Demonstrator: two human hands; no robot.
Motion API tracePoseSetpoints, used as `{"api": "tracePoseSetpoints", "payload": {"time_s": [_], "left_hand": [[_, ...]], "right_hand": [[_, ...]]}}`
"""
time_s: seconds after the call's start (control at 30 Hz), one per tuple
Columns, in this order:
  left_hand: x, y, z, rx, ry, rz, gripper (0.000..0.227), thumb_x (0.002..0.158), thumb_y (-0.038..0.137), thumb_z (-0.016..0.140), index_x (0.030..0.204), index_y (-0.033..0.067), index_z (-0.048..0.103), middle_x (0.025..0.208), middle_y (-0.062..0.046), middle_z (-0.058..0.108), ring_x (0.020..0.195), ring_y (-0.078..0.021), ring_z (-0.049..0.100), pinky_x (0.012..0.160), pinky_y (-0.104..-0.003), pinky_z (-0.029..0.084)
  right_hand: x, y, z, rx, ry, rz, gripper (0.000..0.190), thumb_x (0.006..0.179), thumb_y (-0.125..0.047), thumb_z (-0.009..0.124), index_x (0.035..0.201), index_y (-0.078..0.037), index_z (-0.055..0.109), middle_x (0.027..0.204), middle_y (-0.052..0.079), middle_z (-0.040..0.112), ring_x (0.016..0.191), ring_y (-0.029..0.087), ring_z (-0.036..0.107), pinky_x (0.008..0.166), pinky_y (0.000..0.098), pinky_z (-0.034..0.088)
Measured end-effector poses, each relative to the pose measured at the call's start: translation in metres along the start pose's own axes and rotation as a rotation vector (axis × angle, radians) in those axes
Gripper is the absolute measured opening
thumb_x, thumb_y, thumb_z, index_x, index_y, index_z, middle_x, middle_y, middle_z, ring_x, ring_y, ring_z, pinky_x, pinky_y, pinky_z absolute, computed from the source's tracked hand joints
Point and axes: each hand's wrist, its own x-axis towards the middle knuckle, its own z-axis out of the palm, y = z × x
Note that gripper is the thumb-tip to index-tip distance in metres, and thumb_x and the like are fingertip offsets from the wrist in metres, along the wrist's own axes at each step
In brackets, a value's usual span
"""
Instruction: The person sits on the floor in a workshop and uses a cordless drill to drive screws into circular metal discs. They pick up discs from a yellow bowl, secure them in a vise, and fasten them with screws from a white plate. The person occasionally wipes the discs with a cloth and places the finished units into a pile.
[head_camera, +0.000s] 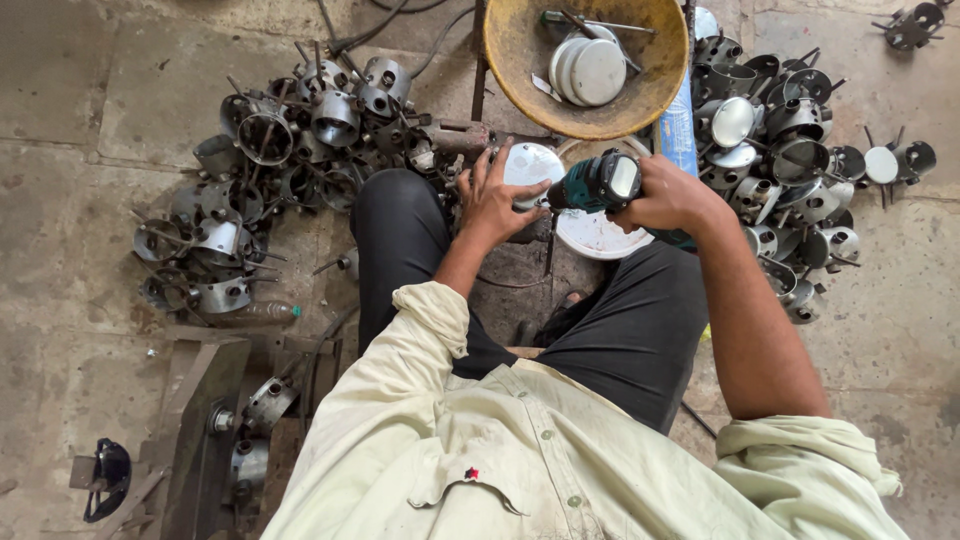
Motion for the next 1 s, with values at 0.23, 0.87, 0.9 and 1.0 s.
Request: {"api": "tracePoseSetpoints", "payload": {"time_s": [0.23, 0.87, 0.9, 1.0], "left_hand": [[0.002, -0.001, -0.001, -0.016, 0.002, 0.000, 0.047, 0.066, 0.066, 0.085, 0.110, 0.0519, 0.077, 0.168, -0.006, 0.022, 0.152, -0.0389, 0.019, 0.117, -0.060, 0.013], [-0.002, 0.002, -0.007, -0.037, 0.007, -0.009, 0.039, 0.064, 0.057, 0.092, 0.092, 0.0306, 0.085, 0.167, -0.007, 0.027, 0.152, -0.0384, 0.022, 0.116, -0.058, 0.016], [-0.001, 0.003, -0.008, -0.043, 0.019, -0.003, 0.039, 0.064, 0.056, 0.092, 0.092, 0.0302, 0.085, 0.167, -0.007, 0.028, 0.152, -0.0384, 0.022, 0.116, -0.057, 0.017], [0.002, 0.003, -0.010, -0.071, 0.034, 0.004, 0.040, 0.059, 0.051, 0.092, 0.094, 0.0328, 0.086, 0.166, -0.007, 0.029, 0.150, -0.0380, 0.023, 0.115, -0.056, 0.017]], "right_hand": [[-0.001, 0.006, 0.002, -0.015, 0.038, 0.003, 0.032, 0.066, -0.014, 0.082, 0.093, 0.001, 0.073, 0.071, 0.013, 0.075, 0.062, 0.024, 0.072, 0.061, 0.0379, 0.057], [0.027, -0.083, -0.013, -0.548, -0.156, 0.167, 0.029, 0.075, -0.020, 0.070, 0.096, -0.001, 0.071, 0.086, 0.019, 0.075, 0.076, 0.030, 0.072, 0.066, 0.0432, 0.060], [0.029, -0.088, -0.015, -0.593, -0.197, 0.179, 0.028, 0.079, -0.022, 0.068, 0.094, 0.001, 0.073, 0.084, 0.020, 0.075, 0.073, 0.030, 0.074, 0.066, 0.0433, 0.061], [0.032, -0.095, -0.016, -0.740, -0.268, 0.187, 0.028, 0.077, -0.022, 0.069, 0.095, -0.001, 0.072, 0.083, 0.015, 0.076, 0.072, 0.028, 0.074, 0.062, 0.0429, 0.063]]}}
